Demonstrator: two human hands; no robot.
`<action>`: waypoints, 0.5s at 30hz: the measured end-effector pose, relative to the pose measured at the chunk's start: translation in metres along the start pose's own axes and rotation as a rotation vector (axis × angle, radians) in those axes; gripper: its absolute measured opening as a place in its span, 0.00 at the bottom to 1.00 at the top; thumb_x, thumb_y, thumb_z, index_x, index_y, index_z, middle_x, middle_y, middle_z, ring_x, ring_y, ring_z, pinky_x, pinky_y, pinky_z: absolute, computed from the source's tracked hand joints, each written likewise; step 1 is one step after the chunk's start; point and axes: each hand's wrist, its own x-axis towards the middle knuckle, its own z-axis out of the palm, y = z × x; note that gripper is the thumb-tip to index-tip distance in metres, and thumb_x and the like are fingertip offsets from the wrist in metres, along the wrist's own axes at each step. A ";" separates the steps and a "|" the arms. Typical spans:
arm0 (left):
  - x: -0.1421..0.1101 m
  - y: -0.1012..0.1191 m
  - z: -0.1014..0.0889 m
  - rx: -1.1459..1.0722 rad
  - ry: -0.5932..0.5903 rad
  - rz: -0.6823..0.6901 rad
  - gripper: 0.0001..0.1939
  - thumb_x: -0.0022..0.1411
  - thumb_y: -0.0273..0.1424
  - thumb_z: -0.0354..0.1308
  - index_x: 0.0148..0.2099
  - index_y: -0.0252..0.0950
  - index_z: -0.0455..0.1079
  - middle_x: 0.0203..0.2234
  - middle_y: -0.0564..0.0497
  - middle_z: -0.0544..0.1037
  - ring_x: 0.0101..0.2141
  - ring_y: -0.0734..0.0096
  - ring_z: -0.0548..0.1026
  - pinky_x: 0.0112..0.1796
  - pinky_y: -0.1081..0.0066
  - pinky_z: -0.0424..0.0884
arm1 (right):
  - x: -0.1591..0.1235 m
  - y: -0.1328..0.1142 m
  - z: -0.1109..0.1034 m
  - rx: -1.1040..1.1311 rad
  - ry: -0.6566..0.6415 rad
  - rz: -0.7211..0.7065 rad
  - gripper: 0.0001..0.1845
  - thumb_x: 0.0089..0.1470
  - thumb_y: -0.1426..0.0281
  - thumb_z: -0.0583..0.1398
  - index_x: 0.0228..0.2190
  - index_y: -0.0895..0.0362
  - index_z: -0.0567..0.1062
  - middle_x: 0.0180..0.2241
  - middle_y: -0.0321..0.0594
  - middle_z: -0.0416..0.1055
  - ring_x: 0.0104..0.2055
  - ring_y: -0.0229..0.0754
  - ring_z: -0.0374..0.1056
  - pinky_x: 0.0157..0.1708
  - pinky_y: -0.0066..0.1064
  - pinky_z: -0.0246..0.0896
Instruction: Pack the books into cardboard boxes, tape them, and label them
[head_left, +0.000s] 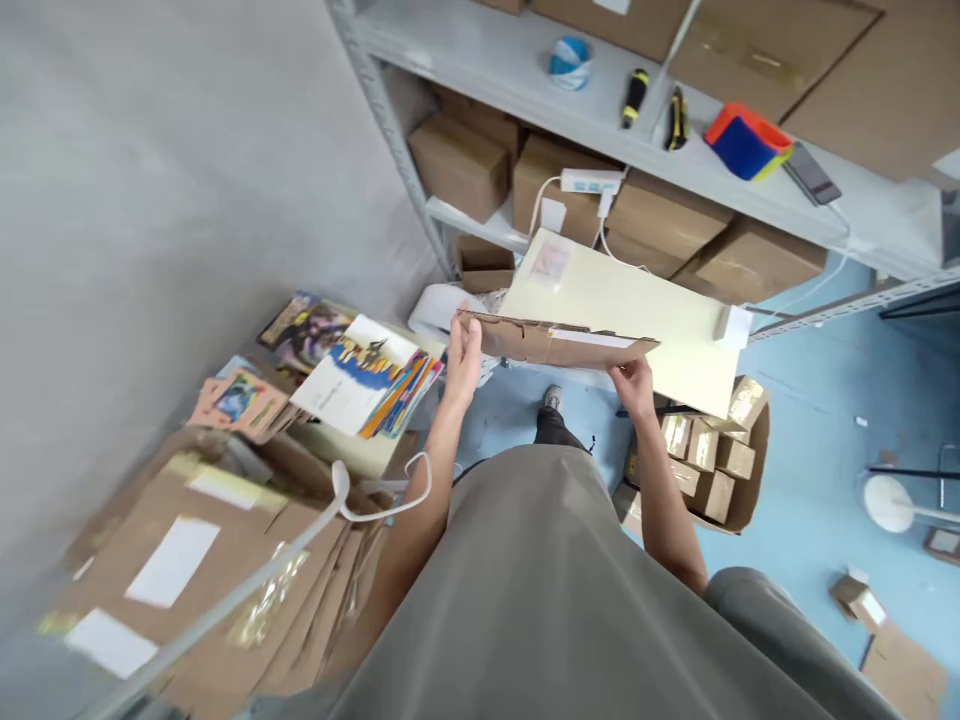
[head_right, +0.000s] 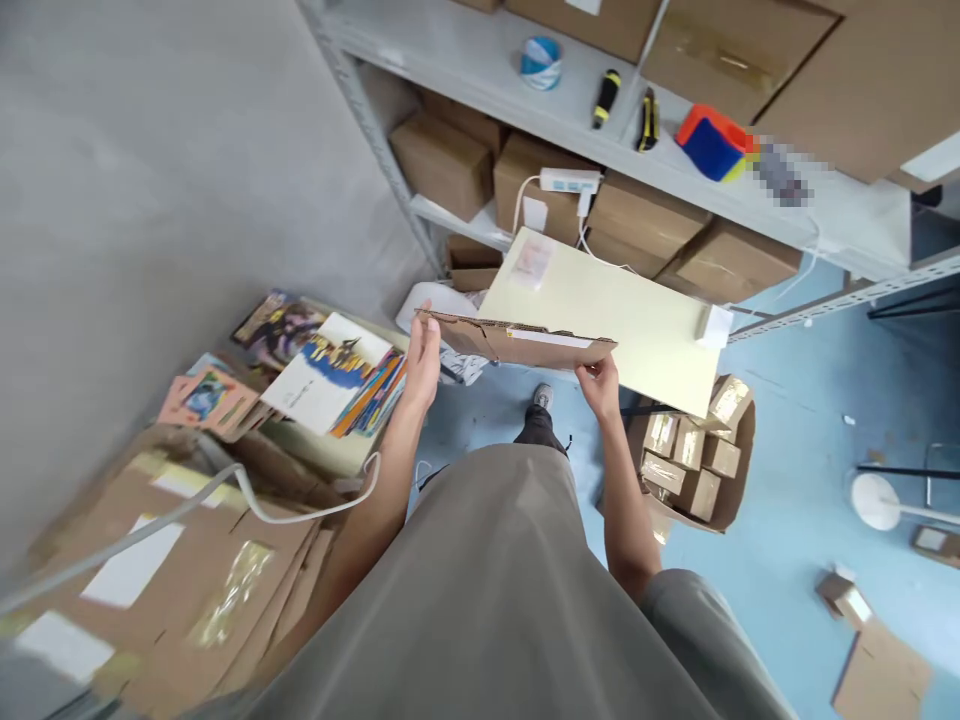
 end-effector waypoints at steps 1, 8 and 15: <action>0.016 -0.002 0.022 0.013 -0.060 -0.008 0.47 0.70 0.74 0.55 0.75 0.47 0.69 0.77 0.42 0.71 0.82 0.53 0.61 0.80 0.56 0.58 | 0.010 0.010 -0.010 -0.013 0.022 0.031 0.24 0.51 0.50 0.67 0.43 0.51 0.75 0.41 0.46 0.84 0.46 0.54 0.81 0.52 0.50 0.83; 0.105 -0.016 0.159 0.102 -0.305 -0.001 0.48 0.75 0.67 0.57 0.82 0.45 0.57 0.77 0.36 0.70 0.79 0.51 0.66 0.77 0.49 0.64 | 0.086 0.059 -0.070 -0.022 0.095 0.237 0.25 0.54 0.48 0.67 0.44 0.53 0.78 0.50 0.57 0.86 0.56 0.62 0.82 0.67 0.62 0.77; 0.138 -0.041 0.235 0.257 -0.477 -0.131 0.40 0.76 0.45 0.61 0.82 0.40 0.59 0.75 0.36 0.73 0.78 0.47 0.67 0.76 0.50 0.66 | 0.137 0.092 -0.089 -0.010 0.081 0.290 0.41 0.51 0.40 0.70 0.56 0.53 0.76 0.57 0.54 0.82 0.61 0.59 0.77 0.69 0.61 0.75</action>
